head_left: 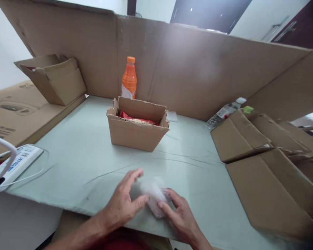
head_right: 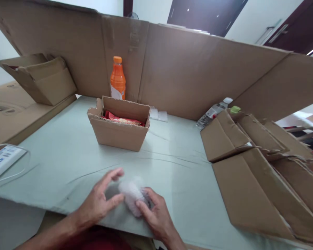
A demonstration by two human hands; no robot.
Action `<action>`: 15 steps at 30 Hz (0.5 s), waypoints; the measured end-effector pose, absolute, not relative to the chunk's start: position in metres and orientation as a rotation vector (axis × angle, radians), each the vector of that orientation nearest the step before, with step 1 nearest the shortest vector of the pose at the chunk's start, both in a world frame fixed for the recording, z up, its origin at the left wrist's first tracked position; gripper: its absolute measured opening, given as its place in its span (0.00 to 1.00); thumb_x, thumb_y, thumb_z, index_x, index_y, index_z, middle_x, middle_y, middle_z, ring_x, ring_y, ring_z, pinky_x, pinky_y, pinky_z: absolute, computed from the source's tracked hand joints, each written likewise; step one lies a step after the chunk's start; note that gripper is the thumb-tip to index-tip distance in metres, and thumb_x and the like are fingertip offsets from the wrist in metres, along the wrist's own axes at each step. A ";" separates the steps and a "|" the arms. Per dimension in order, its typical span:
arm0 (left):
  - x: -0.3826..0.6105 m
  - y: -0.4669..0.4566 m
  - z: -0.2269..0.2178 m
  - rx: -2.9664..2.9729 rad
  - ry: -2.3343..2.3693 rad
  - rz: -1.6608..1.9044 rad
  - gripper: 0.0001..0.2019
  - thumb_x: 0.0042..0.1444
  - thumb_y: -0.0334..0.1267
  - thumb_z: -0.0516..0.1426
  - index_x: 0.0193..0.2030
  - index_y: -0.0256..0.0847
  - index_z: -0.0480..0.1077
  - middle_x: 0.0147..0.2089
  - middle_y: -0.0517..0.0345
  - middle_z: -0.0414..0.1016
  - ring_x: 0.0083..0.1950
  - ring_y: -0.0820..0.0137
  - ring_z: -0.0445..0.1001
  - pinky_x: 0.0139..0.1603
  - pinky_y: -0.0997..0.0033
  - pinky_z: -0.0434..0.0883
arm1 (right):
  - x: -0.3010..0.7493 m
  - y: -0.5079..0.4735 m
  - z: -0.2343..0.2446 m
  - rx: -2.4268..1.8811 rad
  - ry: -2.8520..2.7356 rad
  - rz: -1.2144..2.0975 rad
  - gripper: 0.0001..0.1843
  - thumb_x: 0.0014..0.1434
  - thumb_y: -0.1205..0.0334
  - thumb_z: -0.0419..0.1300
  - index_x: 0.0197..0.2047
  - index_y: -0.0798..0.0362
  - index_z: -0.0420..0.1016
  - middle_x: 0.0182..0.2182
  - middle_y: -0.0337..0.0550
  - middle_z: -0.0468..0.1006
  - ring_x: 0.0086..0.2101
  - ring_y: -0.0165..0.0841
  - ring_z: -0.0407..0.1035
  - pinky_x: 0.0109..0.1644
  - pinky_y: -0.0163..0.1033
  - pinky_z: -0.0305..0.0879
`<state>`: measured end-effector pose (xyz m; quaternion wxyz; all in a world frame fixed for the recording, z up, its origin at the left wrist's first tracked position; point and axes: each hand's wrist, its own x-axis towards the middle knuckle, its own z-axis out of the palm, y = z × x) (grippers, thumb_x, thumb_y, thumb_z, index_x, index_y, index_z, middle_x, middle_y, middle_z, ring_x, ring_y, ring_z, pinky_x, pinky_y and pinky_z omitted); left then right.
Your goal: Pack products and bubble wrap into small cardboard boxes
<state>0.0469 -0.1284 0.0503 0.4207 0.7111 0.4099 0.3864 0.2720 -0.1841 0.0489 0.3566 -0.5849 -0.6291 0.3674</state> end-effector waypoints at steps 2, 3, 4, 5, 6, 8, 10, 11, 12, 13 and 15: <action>0.037 -0.096 0.075 2.194 1.054 1.237 0.30 0.60 0.33 0.58 0.69 0.44 0.58 0.63 0.43 0.70 0.65 0.55 0.68 0.64 0.49 0.68 | 0.282 -0.181 0.052 -1.554 -1.543 0.884 0.15 0.64 0.50 0.60 0.42 0.52 0.79 0.35 0.42 0.83 0.34 0.38 0.78 0.37 0.36 0.75; 0.033 -0.076 0.089 2.371 1.069 1.339 0.31 0.61 0.31 0.58 0.70 0.43 0.56 0.65 0.43 0.68 0.68 0.54 0.64 0.67 0.48 0.65 | 0.289 -0.179 0.053 -1.579 -1.530 0.833 0.14 0.64 0.50 0.60 0.43 0.51 0.80 0.35 0.43 0.83 0.34 0.39 0.79 0.37 0.37 0.76; 0.029 -0.056 0.102 2.514 1.094 1.390 0.32 0.61 0.29 0.56 0.71 0.43 0.55 0.67 0.42 0.66 0.72 0.53 0.59 0.69 0.45 0.61 | 0.296 -0.178 0.054 -1.605 -1.544 0.757 0.14 0.63 0.50 0.61 0.42 0.51 0.80 0.35 0.43 0.84 0.35 0.39 0.79 0.37 0.37 0.76; 0.026 -0.035 0.114 2.621 1.139 1.402 0.31 0.60 0.27 0.56 0.71 0.41 0.56 0.67 0.42 0.66 0.73 0.51 0.57 0.71 0.43 0.59 | 0.302 -0.177 0.056 -1.625 -1.577 0.655 0.14 0.61 0.49 0.63 0.40 0.50 0.81 0.36 0.44 0.84 0.35 0.41 0.79 0.37 0.38 0.77; 0.024 -0.017 0.123 2.698 1.192 1.384 0.30 0.59 0.26 0.55 0.69 0.39 0.59 0.66 0.42 0.67 0.73 0.51 0.57 0.71 0.42 0.57 | 0.309 -0.176 0.059 -1.636 -1.616 0.539 0.13 0.60 0.49 0.64 0.39 0.50 0.81 0.37 0.45 0.84 0.36 0.42 0.80 0.37 0.39 0.77; 0.022 0.011 0.134 2.794 1.270 1.308 0.24 0.58 0.24 0.53 0.61 0.37 0.68 0.57 0.45 0.75 0.66 0.53 0.67 0.70 0.41 0.58 | 0.320 -0.173 0.070 -1.629 -1.679 0.316 0.13 0.59 0.48 0.65 0.36 0.48 0.81 0.37 0.45 0.85 0.37 0.43 0.80 0.37 0.41 0.78; 0.021 0.021 0.137 2.861 1.263 1.265 0.17 0.56 0.22 0.51 0.48 0.38 0.74 0.45 0.50 0.79 0.53 0.59 0.75 0.69 0.41 0.60 | 0.329 -0.168 0.088 -1.639 -1.700 0.155 0.13 0.60 0.46 0.64 0.36 0.47 0.81 0.34 0.44 0.84 0.33 0.41 0.79 0.35 0.40 0.78; 0.020 0.019 0.137 2.895 1.228 1.265 0.15 0.56 0.22 0.51 0.42 0.39 0.75 0.40 0.52 0.79 0.47 0.61 0.76 0.68 0.42 0.61 | 0.332 -0.165 0.099 -1.658 -1.694 0.091 0.14 0.60 0.45 0.64 0.38 0.47 0.81 0.32 0.43 0.84 0.30 0.40 0.79 0.33 0.40 0.77; 0.019 0.012 0.137 2.926 1.183 1.273 0.13 0.56 0.22 0.51 0.39 0.39 0.74 0.38 0.55 0.79 0.43 0.64 0.76 0.69 0.42 0.60 | 0.335 -0.162 0.112 -1.679 -1.676 0.023 0.16 0.60 0.44 0.64 0.41 0.47 0.81 0.32 0.42 0.84 0.29 0.39 0.78 0.33 0.39 0.77; 0.017 0.001 0.138 2.948 1.142 1.279 0.13 0.57 0.22 0.51 0.37 0.40 0.74 0.37 0.56 0.79 0.42 0.65 0.76 0.69 0.41 0.59 | 0.336 -0.158 0.126 -1.695 -1.652 -0.048 0.19 0.59 0.43 0.64 0.45 0.48 0.80 0.32 0.41 0.84 0.28 0.38 0.77 0.33 0.39 0.76; 0.012 -0.027 0.140 2.959 1.108 1.266 0.12 0.59 0.23 0.51 0.40 0.40 0.74 0.37 0.57 0.79 0.42 0.66 0.76 0.70 0.40 0.58 | 0.334 -0.146 0.154 -1.700 -1.621 -0.163 0.22 0.60 0.41 0.64 0.50 0.47 0.79 0.35 0.41 0.84 0.31 0.37 0.77 0.35 0.39 0.75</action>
